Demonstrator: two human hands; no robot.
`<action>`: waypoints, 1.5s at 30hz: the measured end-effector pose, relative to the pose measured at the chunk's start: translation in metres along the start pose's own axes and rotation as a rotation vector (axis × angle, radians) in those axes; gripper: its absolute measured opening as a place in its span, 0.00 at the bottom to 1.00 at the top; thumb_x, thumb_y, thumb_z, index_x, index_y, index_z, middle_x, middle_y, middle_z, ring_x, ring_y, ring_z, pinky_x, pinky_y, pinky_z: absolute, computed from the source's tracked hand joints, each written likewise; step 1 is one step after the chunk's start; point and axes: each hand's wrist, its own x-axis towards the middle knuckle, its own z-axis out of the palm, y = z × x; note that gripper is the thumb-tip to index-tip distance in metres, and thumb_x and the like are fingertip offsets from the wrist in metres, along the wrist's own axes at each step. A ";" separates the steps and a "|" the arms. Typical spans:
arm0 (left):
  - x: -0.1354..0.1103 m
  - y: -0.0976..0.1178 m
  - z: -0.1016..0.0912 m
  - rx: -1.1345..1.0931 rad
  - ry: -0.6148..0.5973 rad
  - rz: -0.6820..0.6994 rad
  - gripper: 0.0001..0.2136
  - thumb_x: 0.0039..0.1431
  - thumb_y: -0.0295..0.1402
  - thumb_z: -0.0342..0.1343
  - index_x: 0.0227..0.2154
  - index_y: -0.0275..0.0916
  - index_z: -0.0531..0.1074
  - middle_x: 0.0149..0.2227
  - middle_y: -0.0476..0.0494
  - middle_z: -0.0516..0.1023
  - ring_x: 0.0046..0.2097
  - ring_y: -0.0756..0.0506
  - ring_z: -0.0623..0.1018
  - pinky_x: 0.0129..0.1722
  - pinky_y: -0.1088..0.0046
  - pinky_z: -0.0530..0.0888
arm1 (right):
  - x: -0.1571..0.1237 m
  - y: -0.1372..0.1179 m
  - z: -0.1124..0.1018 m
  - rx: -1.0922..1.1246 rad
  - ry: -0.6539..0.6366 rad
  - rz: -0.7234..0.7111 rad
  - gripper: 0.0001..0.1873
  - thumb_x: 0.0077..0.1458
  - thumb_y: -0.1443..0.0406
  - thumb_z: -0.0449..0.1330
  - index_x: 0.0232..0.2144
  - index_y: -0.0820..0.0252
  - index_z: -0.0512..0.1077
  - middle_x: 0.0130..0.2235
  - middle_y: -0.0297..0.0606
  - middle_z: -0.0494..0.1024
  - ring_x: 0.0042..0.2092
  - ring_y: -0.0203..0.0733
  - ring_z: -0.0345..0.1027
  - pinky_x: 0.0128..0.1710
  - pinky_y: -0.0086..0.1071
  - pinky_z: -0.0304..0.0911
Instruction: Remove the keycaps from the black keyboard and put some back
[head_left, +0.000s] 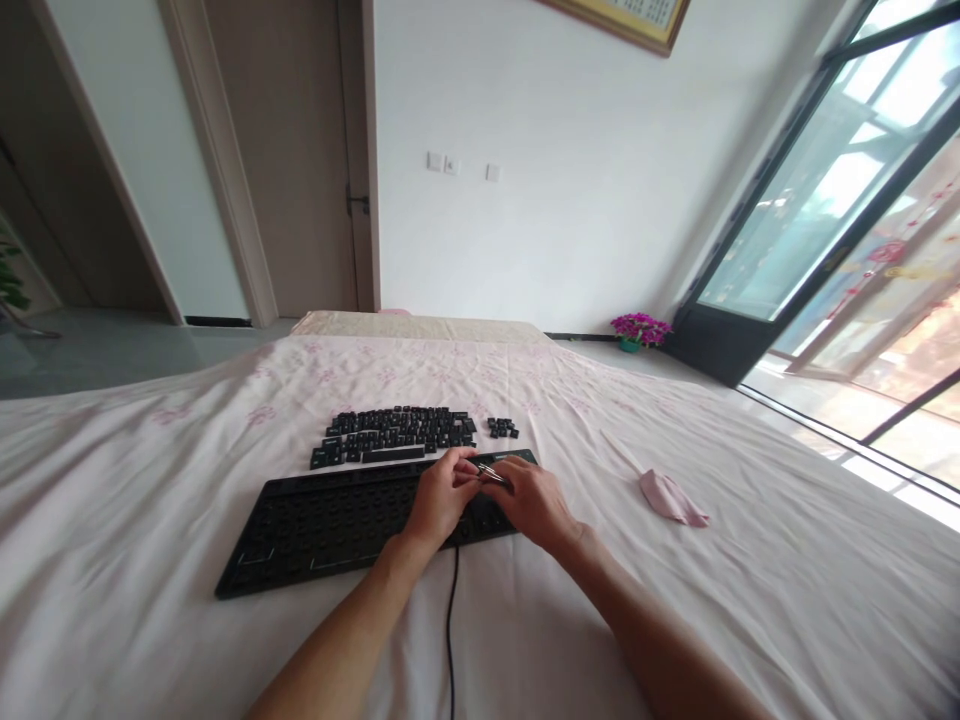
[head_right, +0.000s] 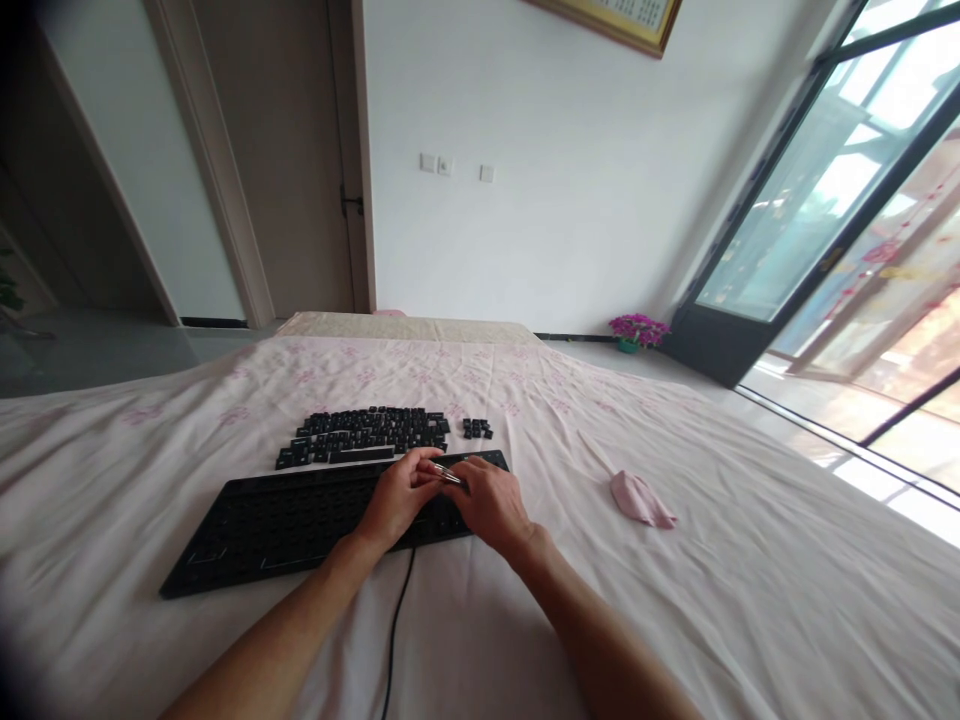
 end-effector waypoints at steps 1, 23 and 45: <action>0.000 -0.001 0.000 -0.009 0.007 -0.007 0.19 0.51 0.31 0.61 0.47 0.37 0.70 0.37 0.44 0.77 0.35 0.49 0.79 0.38 0.72 0.75 | -0.001 0.001 0.002 0.009 -0.011 0.018 0.08 0.58 0.58 0.59 0.32 0.54 0.75 0.34 0.34 0.77 0.35 0.40 0.70 0.33 0.30 0.56; -0.006 0.007 -0.002 0.357 -0.041 0.220 0.10 0.54 0.22 0.53 0.34 0.40 0.77 0.37 0.46 0.78 0.40 0.47 0.76 0.43 0.71 0.70 | 0.076 0.087 -0.001 -0.240 -0.160 0.347 0.11 0.53 0.60 0.57 0.36 0.48 0.79 0.36 0.31 0.80 0.39 0.41 0.71 0.34 0.29 0.54; -0.013 0.027 -0.120 1.221 0.230 -0.018 0.12 0.63 0.36 0.48 0.40 0.43 0.76 0.41 0.43 0.78 0.43 0.42 0.77 0.41 0.67 0.68 | 0.018 0.075 -0.003 -0.293 -0.073 0.303 0.22 0.64 0.55 0.48 0.28 0.59 0.74 0.34 0.40 0.78 0.35 0.39 0.69 0.32 0.29 0.50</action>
